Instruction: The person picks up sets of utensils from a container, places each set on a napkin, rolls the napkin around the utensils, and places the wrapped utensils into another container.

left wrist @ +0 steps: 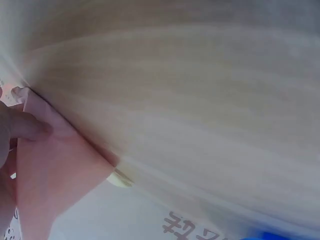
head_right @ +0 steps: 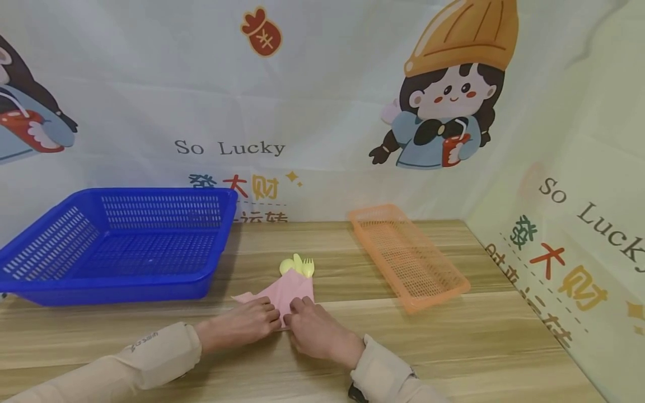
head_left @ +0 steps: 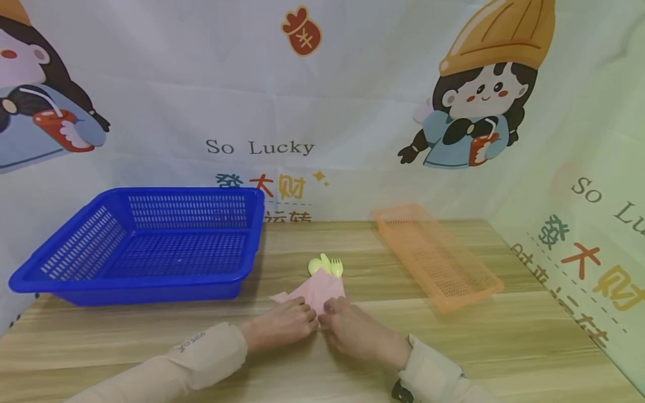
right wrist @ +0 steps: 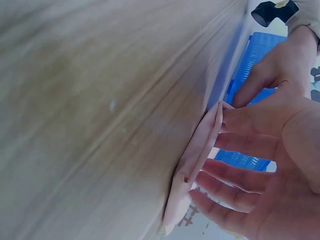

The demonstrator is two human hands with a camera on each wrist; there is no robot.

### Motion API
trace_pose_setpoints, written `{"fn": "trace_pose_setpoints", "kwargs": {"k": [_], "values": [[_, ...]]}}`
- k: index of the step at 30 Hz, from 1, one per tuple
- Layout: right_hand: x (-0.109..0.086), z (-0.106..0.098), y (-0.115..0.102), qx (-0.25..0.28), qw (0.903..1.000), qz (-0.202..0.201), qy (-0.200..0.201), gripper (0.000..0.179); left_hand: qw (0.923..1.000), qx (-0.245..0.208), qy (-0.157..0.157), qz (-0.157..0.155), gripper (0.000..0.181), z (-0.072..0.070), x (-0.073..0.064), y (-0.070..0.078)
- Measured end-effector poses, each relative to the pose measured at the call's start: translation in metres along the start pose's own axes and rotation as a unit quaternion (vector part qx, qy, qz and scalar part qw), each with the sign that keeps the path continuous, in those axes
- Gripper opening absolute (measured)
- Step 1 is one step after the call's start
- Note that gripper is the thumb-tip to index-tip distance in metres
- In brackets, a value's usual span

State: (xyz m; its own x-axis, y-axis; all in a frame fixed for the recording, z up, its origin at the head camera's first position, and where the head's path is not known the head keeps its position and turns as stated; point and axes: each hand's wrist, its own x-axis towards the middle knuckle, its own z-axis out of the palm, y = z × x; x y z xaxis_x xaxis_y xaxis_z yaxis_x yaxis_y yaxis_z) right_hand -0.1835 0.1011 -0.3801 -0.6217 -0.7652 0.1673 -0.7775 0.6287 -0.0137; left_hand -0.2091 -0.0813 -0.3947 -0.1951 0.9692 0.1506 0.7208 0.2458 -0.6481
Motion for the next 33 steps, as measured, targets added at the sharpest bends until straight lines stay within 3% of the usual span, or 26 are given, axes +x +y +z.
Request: {"fn": "trace_pose_setpoints", "kwargs": {"k": [6, 11, 16, 26, 30, 33], "values": [[0.005, 0.004, 0.006, 0.072, 0.9972, -0.003, 0.02, 0.008, 0.9997, 0.025, 0.005, 0.003, 0.002, 0.0, 0.003, 0.0], [0.008, 0.005, 0.011, 0.143, 0.9891, 0.037, 0.0, 0.013, 0.9991, 0.008, -0.041, -0.011, 0.005, -0.006, 0.005, -0.001], [0.011, 0.004, 0.012, 0.143, 0.9889, 0.039, 0.001, 0.012, 0.998, 0.001, -0.057, -0.028, 0.005, -0.011, 0.005, -0.004], [0.012, 0.002, 0.011, 0.175, 0.9833, 0.049, -0.004, 0.017, 0.9974, 0.039, -0.032, -0.051, 0.004, -0.025, 0.01, -0.022], [0.013, 0.004, 0.011, 0.2, 0.9782, 0.055, 0.006, 0.02, 0.9975, 0.016, -0.009, -0.068, 0.01, -0.031, 0.014, -0.025], [0.015, 0.007, 0.012, 0.239, 0.9685, 0.066, 0.021, 0.014, 0.9964, -0.014, 0.025, -0.08, 0.012, -0.031, 0.018, -0.026]]}}
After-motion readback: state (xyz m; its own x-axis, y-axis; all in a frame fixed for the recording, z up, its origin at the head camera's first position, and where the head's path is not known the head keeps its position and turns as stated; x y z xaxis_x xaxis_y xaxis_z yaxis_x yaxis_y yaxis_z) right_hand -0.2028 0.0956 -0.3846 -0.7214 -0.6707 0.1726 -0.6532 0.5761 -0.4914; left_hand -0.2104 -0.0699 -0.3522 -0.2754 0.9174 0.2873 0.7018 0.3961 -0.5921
